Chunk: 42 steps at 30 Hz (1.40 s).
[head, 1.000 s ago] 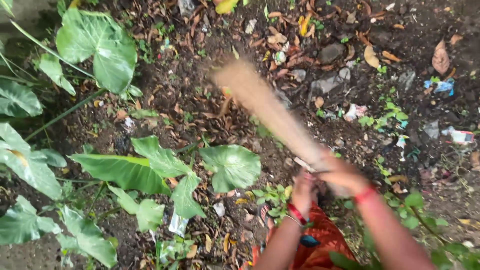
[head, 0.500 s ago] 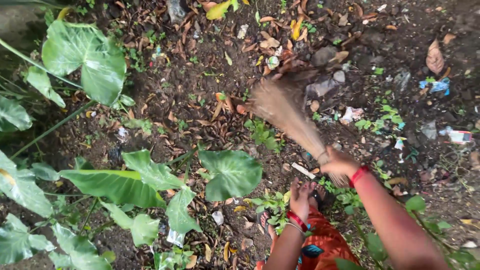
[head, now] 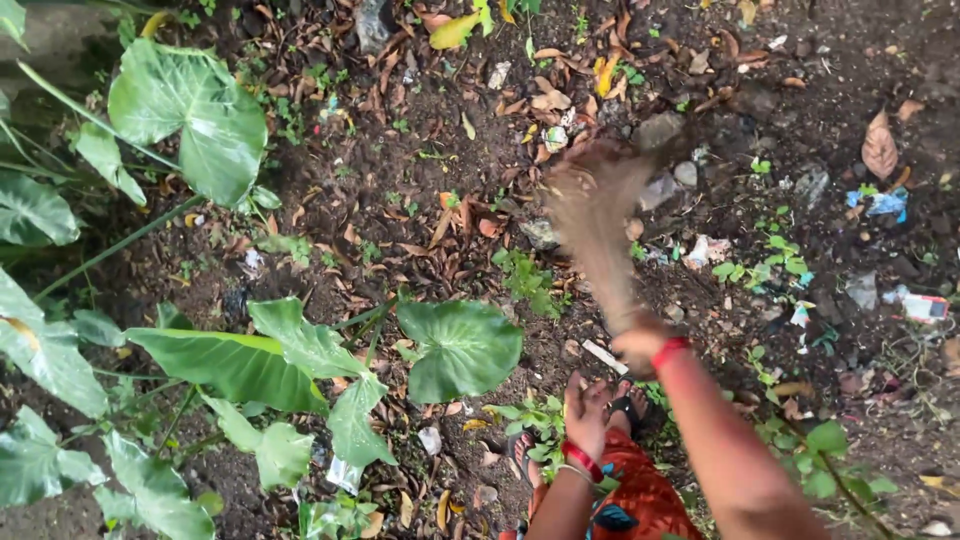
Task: The recorder uses a traditional broom to sweep dry leaves and debris in a yard.
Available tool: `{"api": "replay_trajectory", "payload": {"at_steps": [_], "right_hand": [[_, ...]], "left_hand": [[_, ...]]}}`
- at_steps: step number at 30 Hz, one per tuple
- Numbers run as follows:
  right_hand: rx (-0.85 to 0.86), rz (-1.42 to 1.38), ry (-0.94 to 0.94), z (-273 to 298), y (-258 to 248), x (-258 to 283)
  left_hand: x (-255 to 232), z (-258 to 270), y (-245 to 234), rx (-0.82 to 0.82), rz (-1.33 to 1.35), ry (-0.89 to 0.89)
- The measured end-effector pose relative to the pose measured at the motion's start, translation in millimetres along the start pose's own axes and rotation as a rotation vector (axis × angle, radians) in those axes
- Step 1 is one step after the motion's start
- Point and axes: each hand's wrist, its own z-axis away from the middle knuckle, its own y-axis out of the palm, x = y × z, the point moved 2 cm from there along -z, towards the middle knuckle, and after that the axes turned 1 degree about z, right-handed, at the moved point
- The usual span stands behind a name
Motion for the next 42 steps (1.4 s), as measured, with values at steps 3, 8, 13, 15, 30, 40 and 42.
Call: {"api": "replay_trajectory", "payload": {"at_steps": [3,8,13,15,30,40,42], "right_hand": [[0.202,0.104,-0.07,112,-41,83],[0.045,-0.256,-0.692,183,-90,2],[-0.074,-0.107,0.203,219,-78,-6],[0.067,-0.115,-0.061,77,34,-88],[-0.096,0.013,-0.075,266,-110,-114],[-0.536,-0.173,0.353,192,-225,-244],[-0.551,-0.25,0.348,119,-226,-285]], "left_hand": [[-4,-3,-5,-0.101,-0.035,-0.045],[-9,-8,2,-0.096,0.007,-0.016],[-1,-11,8,-0.018,0.071,0.058],[-8,-10,11,-0.039,0.041,0.117],[-145,0,111,0.099,-0.114,0.356],[-140,-52,188,0.435,-0.233,0.39],[-135,-71,193,0.449,-0.233,0.359]]}}
